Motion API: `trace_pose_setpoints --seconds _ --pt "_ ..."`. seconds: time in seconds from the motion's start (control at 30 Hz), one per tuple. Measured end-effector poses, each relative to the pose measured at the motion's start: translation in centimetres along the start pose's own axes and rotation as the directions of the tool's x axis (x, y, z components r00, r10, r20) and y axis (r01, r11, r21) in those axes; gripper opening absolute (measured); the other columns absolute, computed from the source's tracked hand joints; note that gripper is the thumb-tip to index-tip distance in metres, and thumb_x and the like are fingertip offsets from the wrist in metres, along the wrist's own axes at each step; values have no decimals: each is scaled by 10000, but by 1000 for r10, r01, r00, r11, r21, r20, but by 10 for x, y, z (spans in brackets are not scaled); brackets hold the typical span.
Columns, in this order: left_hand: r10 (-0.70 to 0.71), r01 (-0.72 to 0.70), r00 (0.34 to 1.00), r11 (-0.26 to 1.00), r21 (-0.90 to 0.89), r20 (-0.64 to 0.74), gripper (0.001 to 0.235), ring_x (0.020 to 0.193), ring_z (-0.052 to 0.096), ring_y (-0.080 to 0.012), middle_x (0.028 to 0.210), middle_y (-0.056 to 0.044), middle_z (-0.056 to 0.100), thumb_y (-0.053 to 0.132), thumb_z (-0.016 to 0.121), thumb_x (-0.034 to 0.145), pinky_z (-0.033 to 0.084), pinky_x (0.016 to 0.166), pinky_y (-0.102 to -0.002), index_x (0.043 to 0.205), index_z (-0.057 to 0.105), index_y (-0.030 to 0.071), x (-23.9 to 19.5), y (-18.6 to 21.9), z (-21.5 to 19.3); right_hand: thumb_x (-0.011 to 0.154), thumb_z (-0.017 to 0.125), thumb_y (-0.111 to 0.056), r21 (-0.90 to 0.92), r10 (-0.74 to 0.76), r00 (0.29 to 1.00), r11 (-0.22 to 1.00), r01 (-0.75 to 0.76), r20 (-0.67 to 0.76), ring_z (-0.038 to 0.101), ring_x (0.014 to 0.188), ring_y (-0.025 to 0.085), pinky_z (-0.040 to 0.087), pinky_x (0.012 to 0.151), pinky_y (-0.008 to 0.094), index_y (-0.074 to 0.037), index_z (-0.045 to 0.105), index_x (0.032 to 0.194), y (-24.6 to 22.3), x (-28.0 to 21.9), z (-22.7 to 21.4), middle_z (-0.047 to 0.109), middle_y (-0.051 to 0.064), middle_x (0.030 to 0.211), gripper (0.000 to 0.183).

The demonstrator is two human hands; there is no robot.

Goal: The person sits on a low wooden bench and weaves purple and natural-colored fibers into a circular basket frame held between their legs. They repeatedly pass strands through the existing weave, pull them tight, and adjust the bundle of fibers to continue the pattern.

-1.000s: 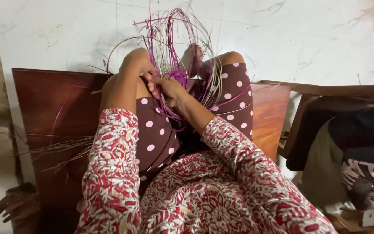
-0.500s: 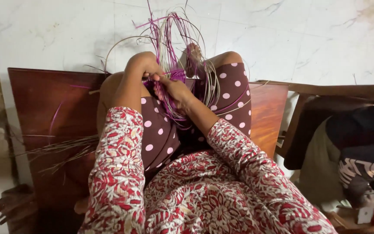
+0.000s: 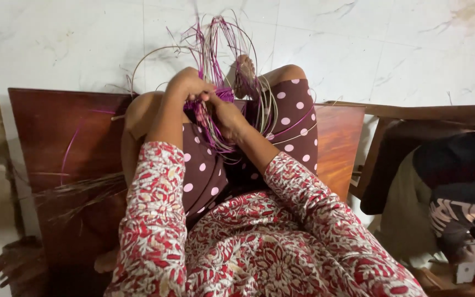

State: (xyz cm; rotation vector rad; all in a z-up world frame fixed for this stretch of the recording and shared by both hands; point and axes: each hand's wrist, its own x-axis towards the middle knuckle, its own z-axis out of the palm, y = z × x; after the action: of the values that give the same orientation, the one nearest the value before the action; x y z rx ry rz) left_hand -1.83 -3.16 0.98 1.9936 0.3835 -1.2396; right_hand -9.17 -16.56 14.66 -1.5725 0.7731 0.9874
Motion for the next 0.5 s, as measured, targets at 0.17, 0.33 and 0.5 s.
trace_pose_setpoints --seconds 0.17,0.33,0.5 --pt "35 -37 990 999 -16 -135 398 449 624 -144 629 -18 730 308 769 840 496 555 -275 1057 703 -18 5 -5 8 941 622 -324 152 -89 995 984 96 -49 686 752 302 562 629 431 59 683 1002 58 57 -1 662 218 815 393" --pt "67 -79 993 988 -132 -97 375 376 566 -120 620 -34 724 271 757 845 441 445 -236 1054 681 -31 -15 9 -1 955 614 -203 315 -106 994 945 88 40 672 444 289 583 401 381 84 623 955 45 31 -9 621 221 616 287" --pt "45 -53 998 957 -286 -33 445 408 569 -79 670 -118 721 192 766 844 441 437 -184 1137 643 -119 -40 30 6 809 603 -743 -132 -108 992 986 100 -61 649 1194 389 499 998 506 5 747 1137 40 49 -10 721 252 1160 829"
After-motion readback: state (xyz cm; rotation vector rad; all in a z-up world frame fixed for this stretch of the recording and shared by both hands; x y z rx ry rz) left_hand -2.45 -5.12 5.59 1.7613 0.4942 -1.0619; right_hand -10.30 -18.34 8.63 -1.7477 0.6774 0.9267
